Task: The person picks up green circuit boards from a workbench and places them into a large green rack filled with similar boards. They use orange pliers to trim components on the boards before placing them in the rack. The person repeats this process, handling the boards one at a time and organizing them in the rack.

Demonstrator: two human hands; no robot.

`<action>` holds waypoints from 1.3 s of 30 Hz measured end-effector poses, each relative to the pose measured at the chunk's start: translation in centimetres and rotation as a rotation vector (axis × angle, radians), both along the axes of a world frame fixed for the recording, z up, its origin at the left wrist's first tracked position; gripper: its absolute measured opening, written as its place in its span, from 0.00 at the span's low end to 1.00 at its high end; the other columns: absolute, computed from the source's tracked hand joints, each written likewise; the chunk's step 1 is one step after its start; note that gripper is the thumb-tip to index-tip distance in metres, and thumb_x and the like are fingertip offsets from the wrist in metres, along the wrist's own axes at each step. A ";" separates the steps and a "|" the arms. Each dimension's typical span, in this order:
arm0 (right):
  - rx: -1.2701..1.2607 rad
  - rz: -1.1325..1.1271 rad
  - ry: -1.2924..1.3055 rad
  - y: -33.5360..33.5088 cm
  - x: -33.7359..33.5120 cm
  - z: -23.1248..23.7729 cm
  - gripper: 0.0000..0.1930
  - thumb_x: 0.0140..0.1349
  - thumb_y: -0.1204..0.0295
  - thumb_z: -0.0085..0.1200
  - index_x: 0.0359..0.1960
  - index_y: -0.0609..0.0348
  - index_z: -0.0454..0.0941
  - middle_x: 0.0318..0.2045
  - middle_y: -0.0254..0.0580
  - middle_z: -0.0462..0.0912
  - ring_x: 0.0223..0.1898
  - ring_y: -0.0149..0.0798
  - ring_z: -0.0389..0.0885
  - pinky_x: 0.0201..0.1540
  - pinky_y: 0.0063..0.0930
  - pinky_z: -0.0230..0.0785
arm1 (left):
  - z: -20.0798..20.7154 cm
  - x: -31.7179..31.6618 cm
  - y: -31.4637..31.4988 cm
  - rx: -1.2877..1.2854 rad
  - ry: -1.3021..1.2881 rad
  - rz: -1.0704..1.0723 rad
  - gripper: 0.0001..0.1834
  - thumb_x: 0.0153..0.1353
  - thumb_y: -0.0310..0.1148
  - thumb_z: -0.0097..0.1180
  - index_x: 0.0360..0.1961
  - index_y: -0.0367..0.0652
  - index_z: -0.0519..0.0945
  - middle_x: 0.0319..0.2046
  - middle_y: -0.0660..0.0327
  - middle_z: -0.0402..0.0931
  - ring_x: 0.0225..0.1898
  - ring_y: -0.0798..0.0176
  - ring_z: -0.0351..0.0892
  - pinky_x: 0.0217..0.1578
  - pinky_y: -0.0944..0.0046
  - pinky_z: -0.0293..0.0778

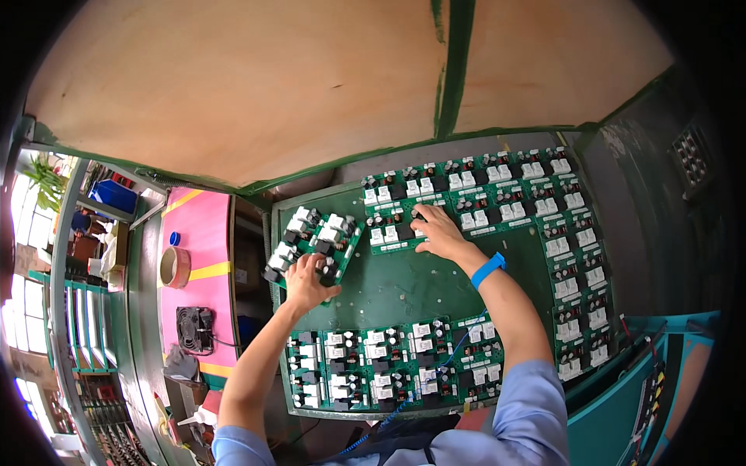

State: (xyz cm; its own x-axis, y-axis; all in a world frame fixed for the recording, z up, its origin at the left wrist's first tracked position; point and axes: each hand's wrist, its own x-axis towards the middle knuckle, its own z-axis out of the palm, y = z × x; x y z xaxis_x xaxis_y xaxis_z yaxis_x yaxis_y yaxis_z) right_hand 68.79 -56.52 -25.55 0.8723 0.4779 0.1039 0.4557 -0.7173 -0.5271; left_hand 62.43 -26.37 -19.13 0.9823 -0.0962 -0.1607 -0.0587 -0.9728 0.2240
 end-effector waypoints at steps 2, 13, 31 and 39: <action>-0.002 0.007 0.006 0.1 -0.1 0.0 0.23 0.33 0.71 0.65 0.36 0.58 0.73 0.54 0.46 0.59 0.55 0.50 0.56 0.55 0.37 0.54 | 1.0 0.0 1.5 0.116 -0.032 -0.189 0.38 0.27 0.43 0.64 0.46 0.52 0.66 0.47 0.57 0.60 0.49 0.51 0.58 0.49 0.53 0.55; -0.003 0.034 -0.066 0.1 0.2 -0.2 0.23 0.34 0.69 0.65 0.35 0.56 0.71 0.53 0.46 0.59 0.54 0.51 0.56 0.54 0.38 0.54 | 0.4 7.7 8.1 0.297 -0.062 -0.734 0.37 0.28 0.33 0.63 0.46 0.50 0.63 0.48 0.56 0.57 0.53 0.49 0.55 0.52 0.54 0.54; 0.011 0.013 -0.071 1.0 0.3 -0.1 0.22 0.35 0.68 0.64 0.35 0.58 0.72 0.51 0.49 0.61 0.54 0.52 0.56 0.55 0.40 0.52 | -3.8 6.5 4.0 0.258 -0.172 -0.309 0.46 0.27 0.48 0.67 0.49 0.40 0.61 0.52 0.53 0.58 0.56 0.50 0.53 0.53 0.43 0.48; -0.013 0.062 -0.128 3.0 0.8 -0.5 0.25 0.32 0.67 0.65 0.36 0.57 0.73 0.51 0.49 0.61 0.55 0.49 0.57 0.57 0.40 0.49 | -5.3 6.4 -3.1 0.018 -0.156 -0.402 0.48 0.34 0.46 0.65 0.57 0.48 0.55 0.55 0.50 0.54 0.58 0.49 0.50 0.54 0.46 0.50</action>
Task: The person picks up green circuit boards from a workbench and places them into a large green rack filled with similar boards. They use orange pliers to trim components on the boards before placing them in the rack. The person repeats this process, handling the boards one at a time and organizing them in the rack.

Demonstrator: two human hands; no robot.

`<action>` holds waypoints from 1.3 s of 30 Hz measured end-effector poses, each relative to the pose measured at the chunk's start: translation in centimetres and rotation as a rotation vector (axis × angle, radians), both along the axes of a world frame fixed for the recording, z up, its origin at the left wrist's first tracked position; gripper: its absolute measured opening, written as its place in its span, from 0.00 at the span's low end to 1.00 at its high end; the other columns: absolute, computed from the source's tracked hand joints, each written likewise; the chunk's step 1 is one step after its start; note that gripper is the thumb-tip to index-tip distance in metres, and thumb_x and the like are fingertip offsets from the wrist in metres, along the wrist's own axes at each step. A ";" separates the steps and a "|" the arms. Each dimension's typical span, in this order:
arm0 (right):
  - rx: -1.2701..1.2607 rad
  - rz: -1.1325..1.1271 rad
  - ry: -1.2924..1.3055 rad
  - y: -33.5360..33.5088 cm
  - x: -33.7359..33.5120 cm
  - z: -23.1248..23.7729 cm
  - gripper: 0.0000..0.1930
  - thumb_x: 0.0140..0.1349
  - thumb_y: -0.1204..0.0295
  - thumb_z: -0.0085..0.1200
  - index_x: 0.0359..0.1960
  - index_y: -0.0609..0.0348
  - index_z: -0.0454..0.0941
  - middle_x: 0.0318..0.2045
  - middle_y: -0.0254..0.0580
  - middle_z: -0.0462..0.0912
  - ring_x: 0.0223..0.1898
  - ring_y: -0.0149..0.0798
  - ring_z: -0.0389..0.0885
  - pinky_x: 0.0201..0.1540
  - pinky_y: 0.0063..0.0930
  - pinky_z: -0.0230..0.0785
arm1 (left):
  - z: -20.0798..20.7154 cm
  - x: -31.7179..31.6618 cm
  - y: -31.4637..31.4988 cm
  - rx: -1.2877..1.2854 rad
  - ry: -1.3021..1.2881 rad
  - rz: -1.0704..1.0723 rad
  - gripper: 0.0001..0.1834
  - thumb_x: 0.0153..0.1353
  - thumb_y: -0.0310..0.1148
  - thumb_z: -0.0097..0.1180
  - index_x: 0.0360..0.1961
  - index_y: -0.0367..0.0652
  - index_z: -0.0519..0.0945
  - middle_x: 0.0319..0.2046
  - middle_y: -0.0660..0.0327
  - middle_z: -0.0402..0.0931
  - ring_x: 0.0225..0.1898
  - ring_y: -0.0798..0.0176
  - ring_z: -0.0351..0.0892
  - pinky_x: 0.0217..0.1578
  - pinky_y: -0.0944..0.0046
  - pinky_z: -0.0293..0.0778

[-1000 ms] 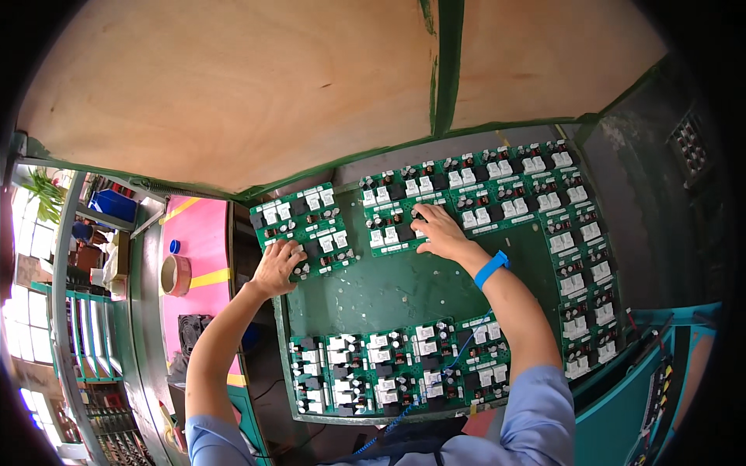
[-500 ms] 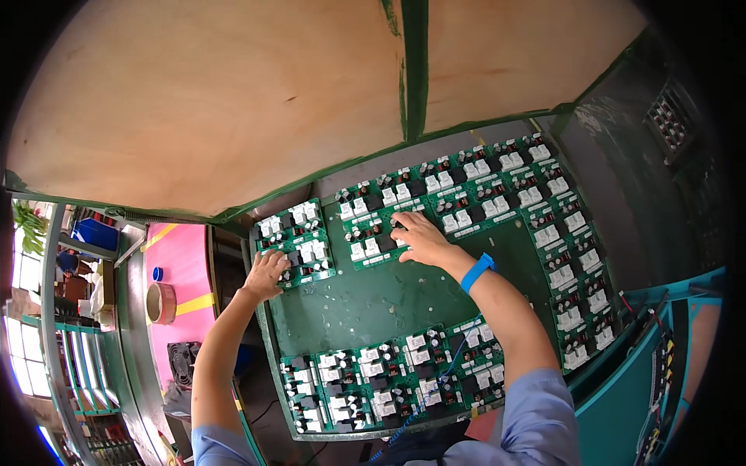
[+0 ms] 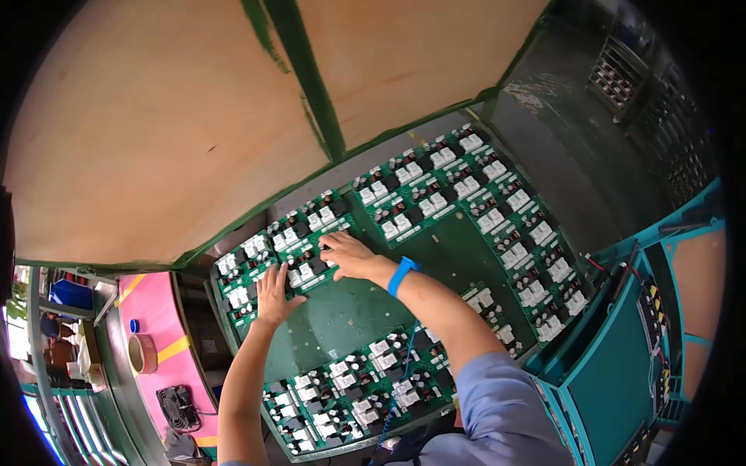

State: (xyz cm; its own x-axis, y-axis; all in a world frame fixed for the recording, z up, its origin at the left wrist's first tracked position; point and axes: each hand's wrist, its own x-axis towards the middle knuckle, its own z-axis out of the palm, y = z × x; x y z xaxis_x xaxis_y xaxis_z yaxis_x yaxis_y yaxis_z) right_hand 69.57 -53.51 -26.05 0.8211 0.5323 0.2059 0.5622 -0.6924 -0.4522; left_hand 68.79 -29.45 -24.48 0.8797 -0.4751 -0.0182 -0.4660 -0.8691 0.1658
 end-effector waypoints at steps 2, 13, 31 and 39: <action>-0.083 -0.028 -0.057 0.0 -0.4 0.2 0.28 0.32 0.64 0.65 0.40 0.57 0.71 0.52 0.48 0.61 0.56 0.48 0.55 0.58 0.41 0.46 | -0.7 0.5 -0.3 0.000 -0.010 0.003 0.48 0.34 0.44 0.66 0.57 0.48 0.54 0.54 0.50 0.56 0.56 0.50 0.54 0.52 0.49 0.52; -0.257 -0.401 0.068 -13.4 -3.4 1.3 0.39 0.36 0.67 0.64 0.54 0.45 0.59 0.55 0.43 0.59 0.56 0.46 0.55 0.55 0.48 0.46 | 0.3 1.4 -1.8 0.053 0.041 0.051 0.50 0.29 0.42 0.68 0.55 0.44 0.56 0.51 0.54 0.61 0.53 0.52 0.58 0.50 0.52 0.54; -0.262 -0.244 -0.136 -13.3 -2.1 -0.6 0.30 0.39 0.71 0.60 0.49 0.39 0.67 0.43 0.30 0.72 0.43 0.41 0.67 0.45 0.38 0.55 | 4.6 -11.3 6.7 -0.042 0.120 0.173 0.24 0.45 0.36 0.58 0.45 0.44 0.68 0.49 0.50 0.62 0.50 0.48 0.61 0.49 0.54 0.58; -0.214 -0.204 -0.240 -8.9 -6.1 5.6 0.28 0.36 0.73 0.60 0.46 0.48 0.70 0.48 0.43 0.68 0.51 0.47 0.63 0.53 0.48 0.50 | 6.1 -19.0 4.9 -0.228 0.207 0.211 0.16 0.45 0.33 0.59 0.36 0.40 0.73 0.35 0.53 0.73 0.39 0.49 0.71 0.41 0.57 0.65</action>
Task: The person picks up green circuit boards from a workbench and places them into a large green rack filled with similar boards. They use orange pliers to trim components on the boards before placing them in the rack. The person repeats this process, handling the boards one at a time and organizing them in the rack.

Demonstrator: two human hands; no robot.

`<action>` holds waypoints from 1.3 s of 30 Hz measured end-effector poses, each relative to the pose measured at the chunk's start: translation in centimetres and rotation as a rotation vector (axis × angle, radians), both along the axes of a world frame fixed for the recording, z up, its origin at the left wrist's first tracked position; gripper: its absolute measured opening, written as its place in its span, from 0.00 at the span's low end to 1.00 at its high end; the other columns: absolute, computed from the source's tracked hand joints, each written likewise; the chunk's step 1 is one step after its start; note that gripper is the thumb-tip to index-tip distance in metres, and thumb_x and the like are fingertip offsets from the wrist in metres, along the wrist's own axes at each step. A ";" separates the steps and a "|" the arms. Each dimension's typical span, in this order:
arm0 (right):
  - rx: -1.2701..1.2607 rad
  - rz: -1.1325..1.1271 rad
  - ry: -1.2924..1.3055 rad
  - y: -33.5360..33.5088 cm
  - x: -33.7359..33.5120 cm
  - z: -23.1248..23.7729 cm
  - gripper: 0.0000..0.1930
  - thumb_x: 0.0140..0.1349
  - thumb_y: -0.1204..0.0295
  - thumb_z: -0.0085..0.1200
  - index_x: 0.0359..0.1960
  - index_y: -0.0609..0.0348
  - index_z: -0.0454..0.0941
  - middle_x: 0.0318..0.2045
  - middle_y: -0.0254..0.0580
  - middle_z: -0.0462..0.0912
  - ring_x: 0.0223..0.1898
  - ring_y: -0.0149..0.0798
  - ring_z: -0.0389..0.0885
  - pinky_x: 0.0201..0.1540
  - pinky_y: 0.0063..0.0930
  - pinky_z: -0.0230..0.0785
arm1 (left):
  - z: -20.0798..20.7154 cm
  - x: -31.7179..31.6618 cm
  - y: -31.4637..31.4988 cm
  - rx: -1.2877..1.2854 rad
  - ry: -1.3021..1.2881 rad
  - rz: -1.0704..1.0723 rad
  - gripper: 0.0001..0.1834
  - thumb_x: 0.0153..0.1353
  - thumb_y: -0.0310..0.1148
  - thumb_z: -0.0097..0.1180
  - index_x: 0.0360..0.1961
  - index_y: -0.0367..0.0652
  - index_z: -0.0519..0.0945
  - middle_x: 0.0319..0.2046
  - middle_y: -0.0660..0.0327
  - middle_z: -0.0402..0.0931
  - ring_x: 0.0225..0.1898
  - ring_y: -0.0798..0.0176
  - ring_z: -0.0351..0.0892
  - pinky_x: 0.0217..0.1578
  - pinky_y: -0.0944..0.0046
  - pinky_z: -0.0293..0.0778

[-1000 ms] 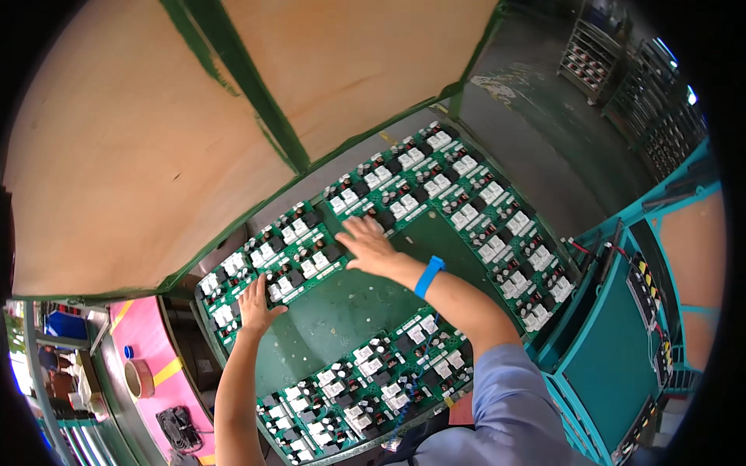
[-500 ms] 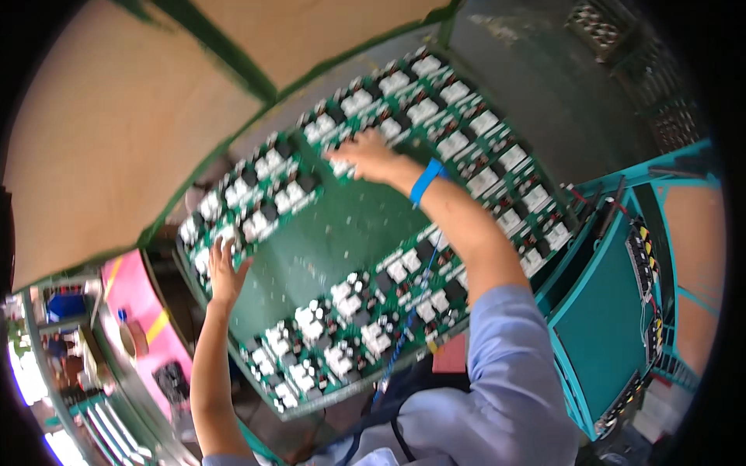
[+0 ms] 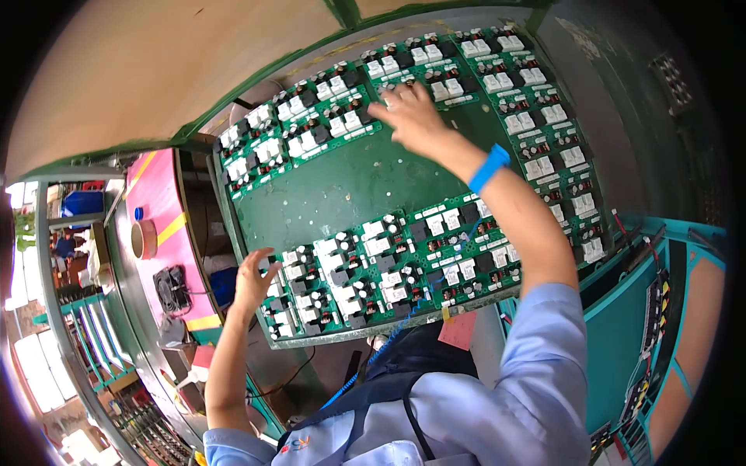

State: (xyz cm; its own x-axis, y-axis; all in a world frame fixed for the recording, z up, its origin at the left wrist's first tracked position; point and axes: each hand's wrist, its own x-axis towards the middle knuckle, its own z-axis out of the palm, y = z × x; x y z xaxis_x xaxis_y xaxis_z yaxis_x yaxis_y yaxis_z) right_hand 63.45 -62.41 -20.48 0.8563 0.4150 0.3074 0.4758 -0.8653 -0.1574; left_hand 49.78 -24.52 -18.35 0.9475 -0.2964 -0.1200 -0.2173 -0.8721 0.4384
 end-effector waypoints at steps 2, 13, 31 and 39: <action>0.058 0.443 0.074 2.4 -4.1 0.0 0.18 0.37 0.71 0.57 0.36 0.49 0.73 0.32 0.37 0.73 0.39 0.40 0.70 0.41 0.39 0.59 | 0.4 -2.6 -2.1 -0.047 0.012 0.064 0.16 0.45 0.33 0.59 0.36 0.40 0.72 0.34 0.53 0.72 0.38 0.49 0.70 0.40 0.56 0.65; -0.360 1.122 0.338 7.5 -14.9 -2.5 0.05 0.43 0.71 0.51 0.25 0.50 0.72 0.29 0.33 0.71 0.41 0.34 0.68 0.45 0.31 0.57 | -4.5 -12.8 -4.9 0.139 0.057 0.571 0.36 0.38 0.41 0.62 0.49 0.42 0.62 0.42 0.46 0.65 0.44 0.46 0.66 0.44 0.53 0.62; -0.221 0.799 0.000 6.4 -20.1 -4.4 0.04 0.46 0.67 0.47 0.24 0.51 0.71 0.28 0.31 0.71 0.41 0.33 0.66 0.48 0.34 0.55 | -6.5 -12.6 -7.1 0.041 -0.110 0.606 0.41 0.33 0.33 0.66 0.52 0.44 0.61 0.48 0.47 0.61 0.49 0.46 0.60 0.50 0.50 0.56; -0.238 0.958 0.028 6.9 -18.8 -5.0 0.02 0.44 0.68 0.48 0.22 0.47 0.71 0.24 0.28 0.70 0.38 0.31 0.68 0.53 0.38 0.50 | -2.1 -11.0 -5.7 0.119 -0.174 0.525 0.38 0.31 0.33 0.66 0.49 0.44 0.64 0.45 0.54 0.65 0.49 0.49 0.61 0.49 0.52 0.56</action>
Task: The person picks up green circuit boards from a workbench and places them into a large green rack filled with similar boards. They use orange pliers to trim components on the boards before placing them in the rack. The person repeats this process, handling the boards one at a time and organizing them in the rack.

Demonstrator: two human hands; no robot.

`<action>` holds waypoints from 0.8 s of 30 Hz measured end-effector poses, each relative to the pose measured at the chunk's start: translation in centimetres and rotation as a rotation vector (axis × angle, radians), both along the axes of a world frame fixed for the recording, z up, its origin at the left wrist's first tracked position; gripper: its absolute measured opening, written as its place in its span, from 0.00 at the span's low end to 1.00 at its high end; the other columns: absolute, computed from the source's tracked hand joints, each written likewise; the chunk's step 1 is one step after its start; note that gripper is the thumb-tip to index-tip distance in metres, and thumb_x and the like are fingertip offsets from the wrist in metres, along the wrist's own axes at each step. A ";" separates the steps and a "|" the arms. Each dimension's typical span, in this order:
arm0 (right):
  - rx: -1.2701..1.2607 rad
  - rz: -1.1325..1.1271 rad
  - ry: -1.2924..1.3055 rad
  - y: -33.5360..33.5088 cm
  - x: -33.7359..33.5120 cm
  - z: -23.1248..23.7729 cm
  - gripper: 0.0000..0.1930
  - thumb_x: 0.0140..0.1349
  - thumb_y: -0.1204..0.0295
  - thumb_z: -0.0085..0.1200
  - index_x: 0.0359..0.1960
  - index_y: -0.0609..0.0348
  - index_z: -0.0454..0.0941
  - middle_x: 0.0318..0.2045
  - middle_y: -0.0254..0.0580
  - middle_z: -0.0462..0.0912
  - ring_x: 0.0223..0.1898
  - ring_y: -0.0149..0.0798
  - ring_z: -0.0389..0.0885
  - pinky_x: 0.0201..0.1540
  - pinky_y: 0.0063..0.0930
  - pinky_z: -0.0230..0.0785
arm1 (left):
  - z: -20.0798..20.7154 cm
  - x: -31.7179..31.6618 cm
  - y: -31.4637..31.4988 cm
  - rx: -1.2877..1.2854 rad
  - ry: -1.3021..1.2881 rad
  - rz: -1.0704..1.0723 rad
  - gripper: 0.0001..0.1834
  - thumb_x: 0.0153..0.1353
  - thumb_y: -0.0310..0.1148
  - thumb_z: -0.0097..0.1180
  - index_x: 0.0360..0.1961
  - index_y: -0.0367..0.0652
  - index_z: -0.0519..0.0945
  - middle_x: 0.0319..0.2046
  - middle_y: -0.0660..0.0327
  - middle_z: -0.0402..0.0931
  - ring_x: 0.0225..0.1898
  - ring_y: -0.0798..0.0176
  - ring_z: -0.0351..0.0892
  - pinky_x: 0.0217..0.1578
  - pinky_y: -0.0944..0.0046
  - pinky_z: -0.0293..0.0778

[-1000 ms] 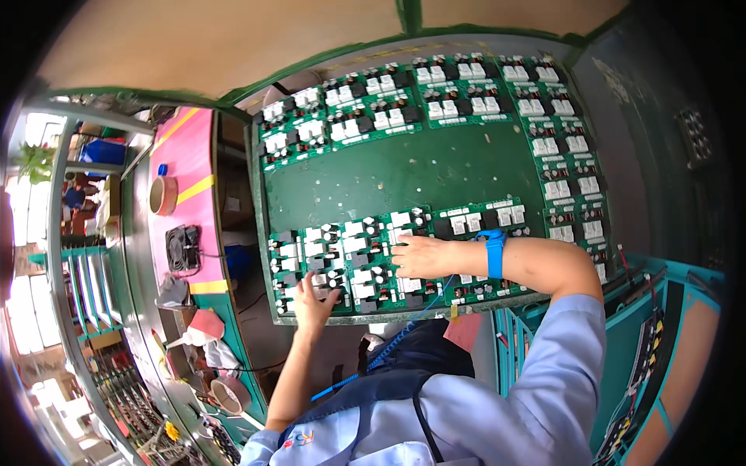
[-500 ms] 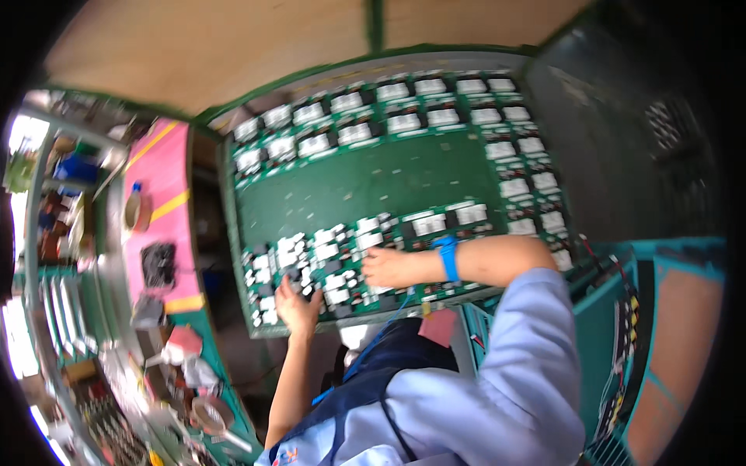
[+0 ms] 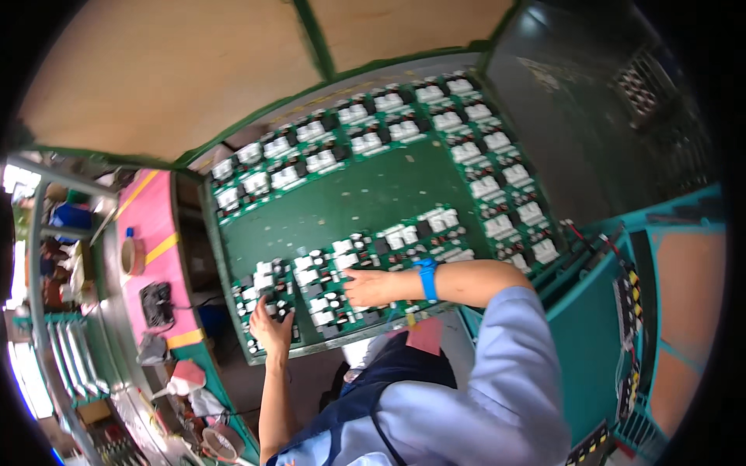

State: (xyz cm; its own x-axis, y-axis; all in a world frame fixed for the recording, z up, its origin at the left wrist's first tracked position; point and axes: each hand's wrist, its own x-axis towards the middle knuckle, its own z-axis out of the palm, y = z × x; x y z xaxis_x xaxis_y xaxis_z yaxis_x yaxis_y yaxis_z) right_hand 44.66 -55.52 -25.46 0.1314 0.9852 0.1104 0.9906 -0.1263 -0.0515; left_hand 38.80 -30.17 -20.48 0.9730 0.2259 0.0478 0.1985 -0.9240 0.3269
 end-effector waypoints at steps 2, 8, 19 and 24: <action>-0.071 0.040 0.060 0.2 0.4 0.1 0.04 0.43 0.69 0.49 0.23 0.48 0.72 0.26 0.29 0.70 0.38 0.31 0.68 0.53 0.37 0.51 | 2.3 1.1 0.9 0.067 -0.019 -0.044 0.39 0.31 0.34 0.66 0.49 0.45 0.64 0.45 0.55 0.65 0.49 0.50 0.61 0.49 0.51 0.55; -0.115 0.139 0.106 0.9 1.0 2.9 0.04 0.46 0.71 0.47 0.24 0.51 0.73 0.27 0.30 0.70 0.35 0.32 0.71 0.51 0.38 0.55 | 4.7 2.1 3.4 0.011 -0.011 -0.023 0.36 0.34 0.35 0.64 0.48 0.45 0.64 0.45 0.57 0.66 0.50 0.54 0.61 0.48 0.54 0.57; 0.182 -0.146 0.910 2.0 6.5 10.1 0.22 0.36 0.77 0.55 0.38 0.64 0.69 0.35 0.47 0.72 0.39 0.49 0.71 0.41 0.35 0.65 | 1.9 -3.6 4.9 -0.541 0.037 0.336 0.39 0.33 0.33 0.67 0.49 0.38 0.63 0.45 0.48 0.67 0.47 0.50 0.67 0.48 0.59 0.63; 0.663 -0.587 1.505 0.7 9.2 9.2 0.23 0.44 0.84 0.50 0.46 0.69 0.66 0.41 0.43 0.74 0.43 0.31 0.71 0.45 0.24 0.65 | 2.1 -2.8 3.0 -0.513 0.113 0.209 0.37 0.33 0.35 0.66 0.48 0.40 0.64 0.39 0.53 0.69 0.43 0.53 0.67 0.44 0.59 0.64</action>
State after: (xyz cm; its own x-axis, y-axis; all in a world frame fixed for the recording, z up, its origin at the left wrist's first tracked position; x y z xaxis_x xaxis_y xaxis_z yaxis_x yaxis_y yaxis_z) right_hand 53.86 -54.86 -16.26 0.7810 0.6160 -0.1027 -0.1312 0.0011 -0.9914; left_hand 35.98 -27.13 -18.42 0.8979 0.3811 -0.2206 0.4197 -0.5894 0.6903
